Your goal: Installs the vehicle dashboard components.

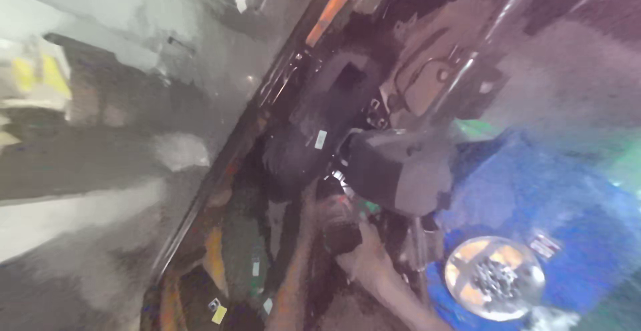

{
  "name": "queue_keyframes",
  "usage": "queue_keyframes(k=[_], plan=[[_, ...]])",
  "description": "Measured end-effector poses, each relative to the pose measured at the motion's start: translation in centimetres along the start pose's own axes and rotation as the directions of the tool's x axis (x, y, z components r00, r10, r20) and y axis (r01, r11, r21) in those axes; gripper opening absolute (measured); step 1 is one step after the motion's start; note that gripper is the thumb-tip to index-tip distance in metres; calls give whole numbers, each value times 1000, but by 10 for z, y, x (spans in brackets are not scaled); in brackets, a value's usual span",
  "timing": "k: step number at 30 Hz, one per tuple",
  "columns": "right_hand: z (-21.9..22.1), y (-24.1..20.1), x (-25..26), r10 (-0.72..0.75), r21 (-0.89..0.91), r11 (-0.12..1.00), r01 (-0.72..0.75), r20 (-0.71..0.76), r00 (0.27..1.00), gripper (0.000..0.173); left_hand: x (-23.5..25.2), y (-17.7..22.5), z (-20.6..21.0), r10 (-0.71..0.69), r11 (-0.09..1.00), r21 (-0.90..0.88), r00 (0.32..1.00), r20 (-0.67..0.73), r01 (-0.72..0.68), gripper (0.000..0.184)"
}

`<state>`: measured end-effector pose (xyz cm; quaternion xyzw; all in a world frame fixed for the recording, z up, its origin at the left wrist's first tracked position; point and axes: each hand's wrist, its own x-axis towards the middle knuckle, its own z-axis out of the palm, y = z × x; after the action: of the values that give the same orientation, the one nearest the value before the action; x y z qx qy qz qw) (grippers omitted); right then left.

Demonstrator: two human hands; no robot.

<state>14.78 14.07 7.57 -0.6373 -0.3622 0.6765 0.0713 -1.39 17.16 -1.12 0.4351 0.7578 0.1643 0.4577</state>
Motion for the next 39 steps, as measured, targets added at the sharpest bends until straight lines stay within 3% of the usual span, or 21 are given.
queue_keyframes(k=[3, 6, 9, 10, 11, 12, 13, 14, 16, 18, 20, 24, 26, 29, 33, 37, 39], plan=[[2, 4, 3, -40, 42, 998, 41, -29, 999, 74, 0, 9, 0, 19, 1000, 10, 998, -52, -18, 45], [1, -2, 0, -3, -17, 1000, 2, -30, 1000, 84, 5, -2, 0, -20, 994, 106, 1000, -11, 21, 51], [-1, -6, -1, 57, -69, 996, -58, -9, 998, 89, -4, 16, -7, -68, 996, 58, 993, -92, 73, 35], [0, -4, 0, 24, -63, 998, -26, -30, 999, 85, -15, 35, -13, -19, 1000, -28, 982, -190, 14, 31], [1, -3, 1, -3, -42, 999, 1, -52, 999, 81, -21, 43, -14, 109, 976, -147, 944, -312, -162, 28], [1, -4, 2, -16, -17, 1000, 15, -73, 997, 77, -23, 47, -16, 276, 872, -287, 883, -378, -396, 26], [-1, -7, 0, 2, 1, 1000, -2, -55, 998, 80, -22, 48, -23, 451, 743, -381, 832, -322, -550, 34], [-3, -10, -2, 17, 8, 1000, -17, -31, 999, 82, -21, 54, -32, 598, 677, -402, 779, -189, -616, 44], [-8, -9, -10, -130, -65, 989, 130, 12, 991, 61, -22, 70, -40, 743, 647, -321, 667, 58, -692, 51], [-12, -3, -15, -305, -140, 942, 306, 30, 952, 33, -25, 82, -33, 759, 650, -175, 641, 110, -740, 37], [-6, -1, -9, -352, -191, 918, 348, 13, 936, 33, -24, 83, -21, 756, 645, -192, 654, 23, -740, 20], [-11, -12, -3, -266, -40, 963, 268, 58, 962, 31, -14, 79, -19, 748, 620, -358, 663, 5, -698, 25], [-6, -13, 3, -168, 134, 977, 165, 9, 986, 47, -13, 76, -23, 733, 621, -413, 680, 6, -666, 25], [0, -13, 6, -178, 275, 942, 191, -70, 981, 53, -9, 72, -30, 755, 612, -412, 653, 53, -675, 28], [-7, -19, 11, -155, 216, 965, 150, 4, 988, 56, 0, 70, -35, 812, 552, -430, 577, 84, -714, 30], [-9, -19, 12, 0, 226, 974, -23, 103, 995, 65, -3, 72, -32, 787, 573, -427, 614, 51, -699, 29], [-7, -17, 14, -7, 233, 972, -14, 88, 996, 73, -8, 76, -32, 751, 626, -404, 656, 80, -667, 30]])
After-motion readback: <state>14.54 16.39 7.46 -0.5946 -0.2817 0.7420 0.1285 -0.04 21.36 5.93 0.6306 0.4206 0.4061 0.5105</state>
